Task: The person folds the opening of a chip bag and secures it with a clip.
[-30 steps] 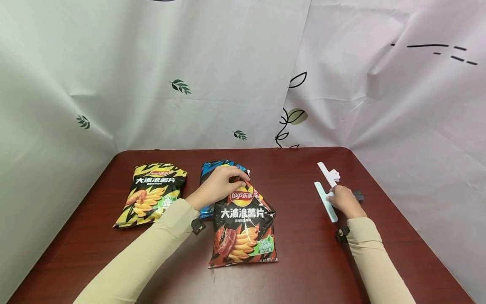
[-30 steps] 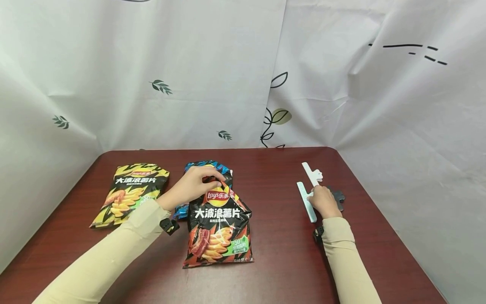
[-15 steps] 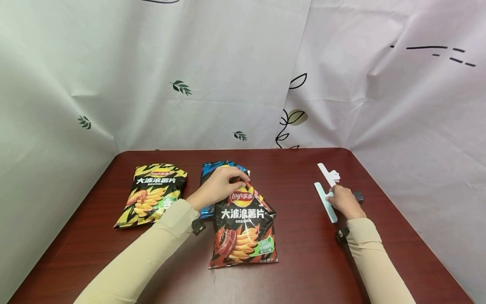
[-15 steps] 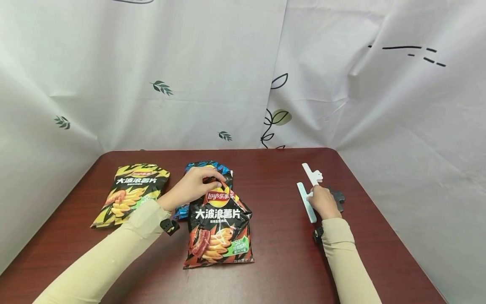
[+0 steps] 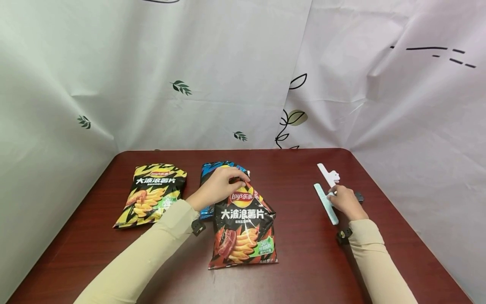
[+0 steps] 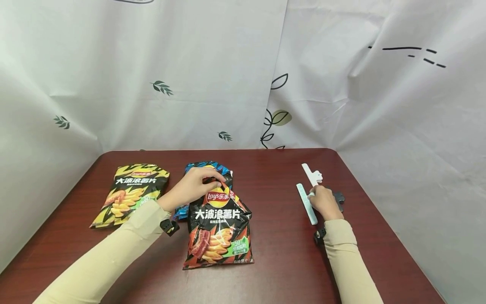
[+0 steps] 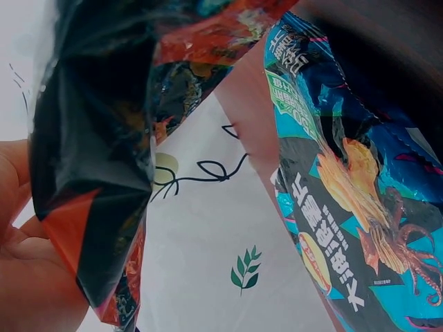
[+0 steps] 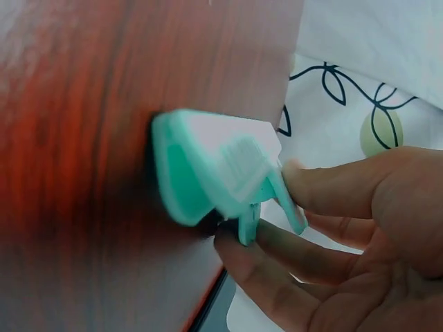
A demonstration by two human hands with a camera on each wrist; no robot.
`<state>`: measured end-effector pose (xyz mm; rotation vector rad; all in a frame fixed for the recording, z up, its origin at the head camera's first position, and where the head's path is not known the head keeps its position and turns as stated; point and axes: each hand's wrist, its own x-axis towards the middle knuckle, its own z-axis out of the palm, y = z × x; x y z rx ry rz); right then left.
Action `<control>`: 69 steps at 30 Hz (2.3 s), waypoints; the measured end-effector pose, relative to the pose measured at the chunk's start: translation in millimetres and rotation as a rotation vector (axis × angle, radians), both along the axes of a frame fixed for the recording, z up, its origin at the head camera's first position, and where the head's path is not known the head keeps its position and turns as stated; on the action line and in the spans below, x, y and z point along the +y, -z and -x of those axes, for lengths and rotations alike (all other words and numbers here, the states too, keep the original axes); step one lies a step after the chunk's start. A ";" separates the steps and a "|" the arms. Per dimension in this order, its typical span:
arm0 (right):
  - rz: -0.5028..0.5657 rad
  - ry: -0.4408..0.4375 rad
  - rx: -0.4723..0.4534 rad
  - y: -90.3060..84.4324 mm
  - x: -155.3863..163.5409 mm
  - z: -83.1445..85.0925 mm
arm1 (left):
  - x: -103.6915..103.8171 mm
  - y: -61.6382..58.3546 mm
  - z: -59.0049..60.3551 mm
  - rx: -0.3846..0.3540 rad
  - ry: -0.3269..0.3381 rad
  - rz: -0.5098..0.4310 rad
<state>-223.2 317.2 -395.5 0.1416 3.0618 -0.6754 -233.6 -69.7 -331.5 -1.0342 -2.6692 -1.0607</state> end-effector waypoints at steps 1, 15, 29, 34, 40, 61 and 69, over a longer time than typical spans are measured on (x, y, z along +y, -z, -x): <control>0.008 0.003 0.008 0.4 0.1 0.0 | 0.0 0.1 0.3 -0.004 -0.001 0.002; 0.057 0.000 -0.032 -2.1 1.3 3.6 | -0.5 0.9 1.9 0.009 0.001 -0.004; 0.055 -0.040 -0.026 -7.4 1.8 3.1 | -1.0 1.2 1.7 -0.014 -0.029 0.012; 0.066 -0.032 -0.020 -11.6 -0.8 2.9 | -0.9 0.9 1.7 -0.019 -0.028 0.012; 0.102 -0.050 -0.008 -16.9 -4.9 1.3 | -1.0 1.6 1.7 -0.017 -0.016 0.001; 0.193 -0.127 0.111 -38.4 -32.1 2.1 | -1.0 0.8 0.5 -0.005 -0.009 -0.005; 0.249 -0.170 0.128 -46.5 -42.6 1.8 | -1.2 1.4 1.0 0.014 -0.009 -0.008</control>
